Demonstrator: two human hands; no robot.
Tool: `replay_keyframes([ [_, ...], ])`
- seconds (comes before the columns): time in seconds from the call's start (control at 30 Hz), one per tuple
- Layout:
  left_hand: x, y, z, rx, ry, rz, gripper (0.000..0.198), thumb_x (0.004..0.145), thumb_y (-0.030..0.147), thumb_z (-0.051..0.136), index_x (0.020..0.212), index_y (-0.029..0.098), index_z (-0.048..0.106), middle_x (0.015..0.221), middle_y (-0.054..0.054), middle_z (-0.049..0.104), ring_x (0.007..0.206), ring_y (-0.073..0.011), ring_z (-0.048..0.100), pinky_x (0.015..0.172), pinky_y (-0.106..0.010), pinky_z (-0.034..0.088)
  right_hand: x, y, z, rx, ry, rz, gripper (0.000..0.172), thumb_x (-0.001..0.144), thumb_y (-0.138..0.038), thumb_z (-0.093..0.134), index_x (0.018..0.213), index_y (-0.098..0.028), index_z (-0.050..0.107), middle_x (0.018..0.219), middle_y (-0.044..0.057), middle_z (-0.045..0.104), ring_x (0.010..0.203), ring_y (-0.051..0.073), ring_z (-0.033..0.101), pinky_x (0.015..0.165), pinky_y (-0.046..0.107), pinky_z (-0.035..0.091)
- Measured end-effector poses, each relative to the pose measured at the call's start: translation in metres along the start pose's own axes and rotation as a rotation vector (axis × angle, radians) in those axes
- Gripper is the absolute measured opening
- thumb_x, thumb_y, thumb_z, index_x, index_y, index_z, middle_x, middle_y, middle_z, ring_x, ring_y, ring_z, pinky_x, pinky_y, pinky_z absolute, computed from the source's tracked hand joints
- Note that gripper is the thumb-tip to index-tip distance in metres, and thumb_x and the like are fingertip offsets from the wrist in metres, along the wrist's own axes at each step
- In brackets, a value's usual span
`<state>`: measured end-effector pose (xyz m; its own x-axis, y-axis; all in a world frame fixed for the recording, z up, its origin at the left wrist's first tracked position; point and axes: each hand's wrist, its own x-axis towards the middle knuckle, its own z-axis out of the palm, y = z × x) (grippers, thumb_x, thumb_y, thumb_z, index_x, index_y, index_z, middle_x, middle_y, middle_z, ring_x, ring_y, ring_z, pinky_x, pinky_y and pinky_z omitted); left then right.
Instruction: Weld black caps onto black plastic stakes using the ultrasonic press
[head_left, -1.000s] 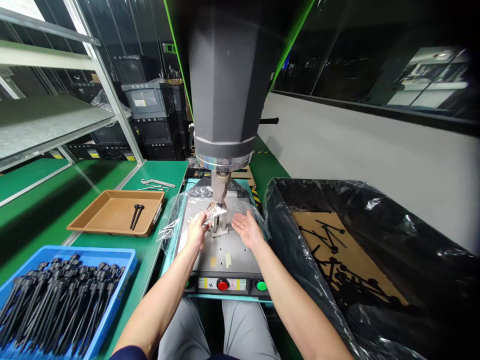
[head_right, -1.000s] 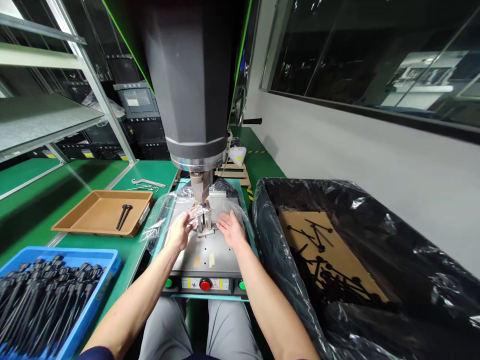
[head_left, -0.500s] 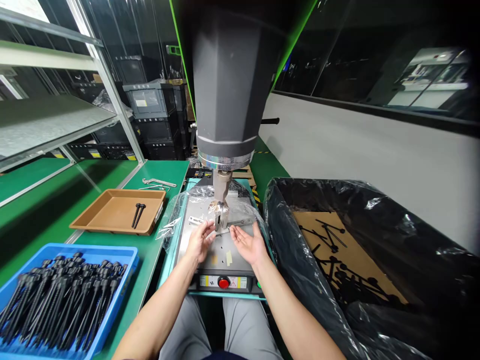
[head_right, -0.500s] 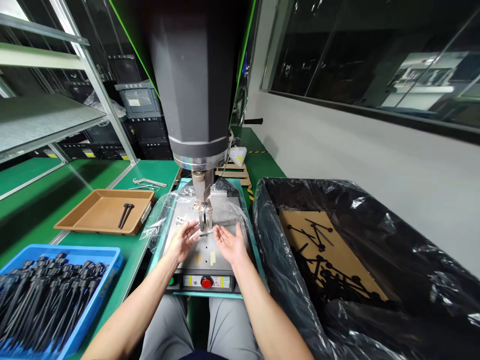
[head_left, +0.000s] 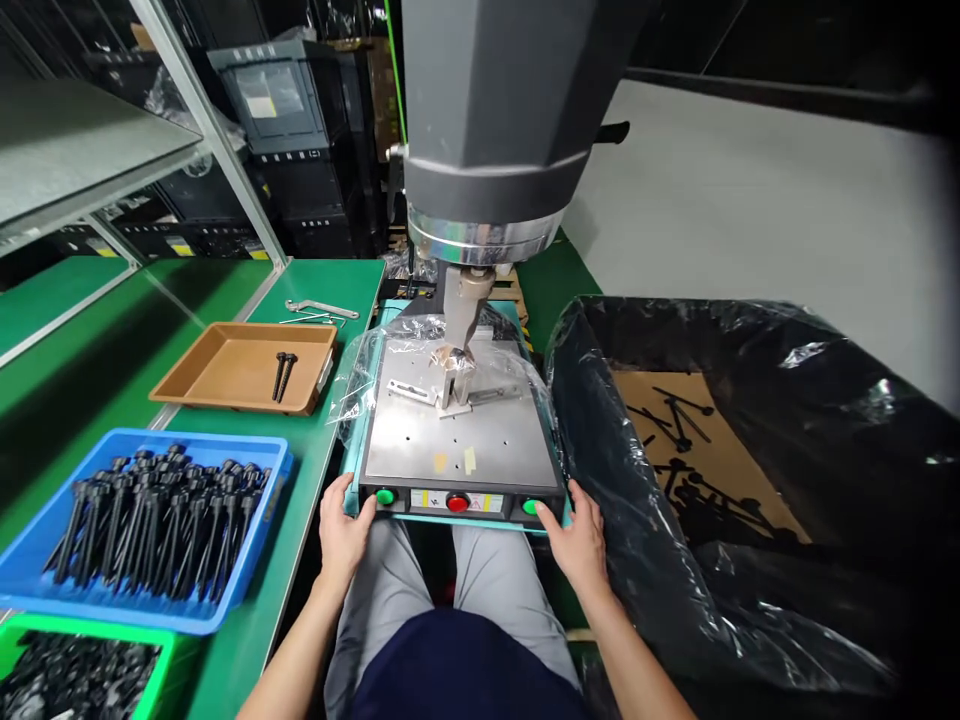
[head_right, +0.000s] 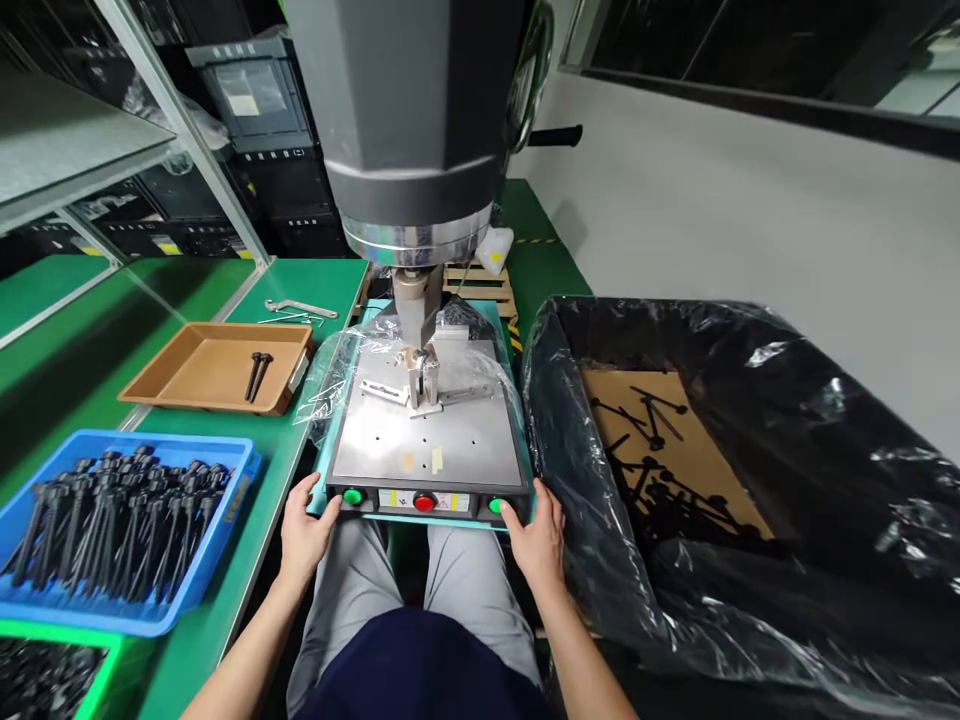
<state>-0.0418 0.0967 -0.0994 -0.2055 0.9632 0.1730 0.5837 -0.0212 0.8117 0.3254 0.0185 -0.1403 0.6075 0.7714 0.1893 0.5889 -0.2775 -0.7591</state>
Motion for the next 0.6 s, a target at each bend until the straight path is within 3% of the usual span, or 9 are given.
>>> replay_keyframes([
  [0.13, -0.004, -0.015, 0.010, 0.024, -0.147, -0.069, 0.061, 0.076, 0.048, 0.068, 0.129, 0.020, 0.054, 0.129, -0.013, 0.058, 0.120, -0.0315, 0.055, 0.101, -0.048, 0.044, -0.005, 0.019, 0.012, -0.050, -0.129, 0.048, 0.083, 0.076, -0.063, 0.057, 0.139, -0.012, 0.042, 0.131, 0.022, 0.053, 0.123, 0.038, 0.051, 0.101, 0.052, 0.042],
  [0.33, 0.005, -0.023, 0.019, -0.005, -0.119, -0.069, 0.062, 0.075, 0.053, 0.068, 0.125, 0.017, 0.056, 0.120, -0.014, 0.061, 0.108, -0.0317, 0.060, 0.092, -0.048, 0.048, -0.001, 0.026, 0.018, -0.017, -0.132, 0.052, 0.080, 0.075, -0.062, 0.057, 0.136, -0.011, 0.045, 0.128, 0.021, 0.056, 0.120, 0.037, 0.053, 0.100, 0.049, 0.044],
  [0.47, 0.009, -0.032, 0.017, -0.099, -0.153, -0.068, 0.061, 0.072, 0.050, 0.072, 0.123, 0.020, 0.058, 0.121, -0.011, 0.061, 0.112, -0.0308, 0.058, 0.098, -0.048, 0.045, -0.001, 0.028, 0.018, 0.034, -0.146, 0.071, 0.081, 0.076, -0.062, 0.056, 0.138, -0.012, 0.043, 0.131, 0.020, 0.053, 0.124, 0.035, 0.051, 0.103, 0.048, 0.042],
  [0.6, 0.012, -0.044, 0.016, -0.267, -0.214, -0.113, 0.066, 0.069, 0.047, 0.076, 0.125, 0.019, 0.057, 0.122, -0.011, 0.062, 0.115, -0.0287, 0.058, 0.104, -0.046, 0.042, -0.003, 0.035, 0.017, 0.095, -0.191, 0.051, 0.077, 0.077, -0.059, 0.058, 0.140, -0.020, 0.042, 0.133, 0.013, 0.054, 0.125, 0.030, 0.052, 0.104, 0.043, 0.042],
])
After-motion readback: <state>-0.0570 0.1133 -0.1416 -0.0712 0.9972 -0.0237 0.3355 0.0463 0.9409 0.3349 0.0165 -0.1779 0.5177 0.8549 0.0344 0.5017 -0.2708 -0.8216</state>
